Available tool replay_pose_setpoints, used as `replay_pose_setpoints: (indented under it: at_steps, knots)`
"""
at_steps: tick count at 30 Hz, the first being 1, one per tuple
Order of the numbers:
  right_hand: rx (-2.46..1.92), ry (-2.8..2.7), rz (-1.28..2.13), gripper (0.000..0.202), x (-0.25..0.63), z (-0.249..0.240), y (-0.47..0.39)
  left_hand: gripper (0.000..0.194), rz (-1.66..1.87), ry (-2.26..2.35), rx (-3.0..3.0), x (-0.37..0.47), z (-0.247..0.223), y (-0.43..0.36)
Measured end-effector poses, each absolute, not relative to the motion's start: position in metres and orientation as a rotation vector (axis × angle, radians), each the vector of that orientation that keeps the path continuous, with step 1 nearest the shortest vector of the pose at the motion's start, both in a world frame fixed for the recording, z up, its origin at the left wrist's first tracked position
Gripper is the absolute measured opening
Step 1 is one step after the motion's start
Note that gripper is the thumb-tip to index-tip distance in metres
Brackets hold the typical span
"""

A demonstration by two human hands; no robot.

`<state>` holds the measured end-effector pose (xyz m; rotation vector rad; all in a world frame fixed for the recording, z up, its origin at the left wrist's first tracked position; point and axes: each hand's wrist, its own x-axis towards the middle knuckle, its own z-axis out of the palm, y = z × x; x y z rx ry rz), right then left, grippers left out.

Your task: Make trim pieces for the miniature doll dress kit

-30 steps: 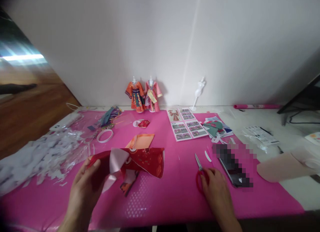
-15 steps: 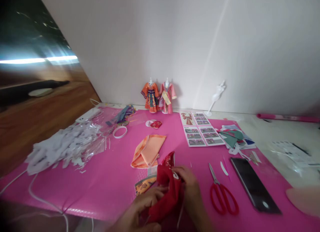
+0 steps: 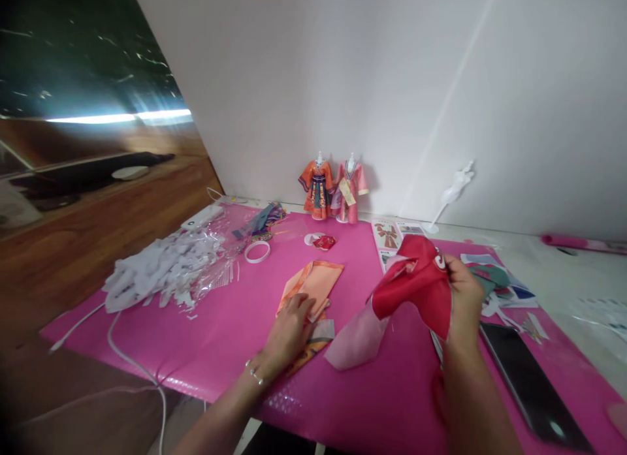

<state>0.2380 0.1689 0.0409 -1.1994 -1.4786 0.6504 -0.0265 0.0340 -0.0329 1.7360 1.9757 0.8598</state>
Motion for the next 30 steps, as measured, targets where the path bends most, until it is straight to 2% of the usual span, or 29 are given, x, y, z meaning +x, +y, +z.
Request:
replay_pose_setpoints:
  at_steps: [3,7,9,11,15,20,24,30]
  knots:
    - [-1.282,-1.625,0.631,0.052,0.238,0.026,0.18,0.025,0.923,1.984,1.672,-0.031,-0.032,0.034]
    - [-1.365,-1.892,0.402,0.054,0.232,-0.005,0.149,0.017,1.081,1.997,1.473,-0.035,-0.019,0.029]
    - [-1.295,-1.928,0.578,0.045,0.22,-0.019,0.117,0.011,1.164,1.966,1.347,-0.03,-0.011,0.025]
    - [-1.201,-1.961,1.011,0.038,0.201,-0.028,0.082,0.018,1.23,1.886,1.259,-0.02,-0.004,0.02]
    - [-1.026,-1.665,1.449,0.061,0.164,-0.03,0.036,0.021,1.281,1.676,1.183,0.007,0.004,0.009]
    - [-1.182,-1.579,1.529,0.032,0.172,-0.02,0.031,0.02,1.346,1.412,1.044,0.016,0.008,-0.002]
    - [-1.116,-1.537,1.631,0.034,0.19,-0.012,0.034,0.027,1.385,1.303,1.17,0.003,0.015,-0.007]
    - [-0.884,-1.333,1.785,0.033,0.186,0.005,0.03,0.026,1.235,1.025,1.214,-0.003,0.019,-0.007]
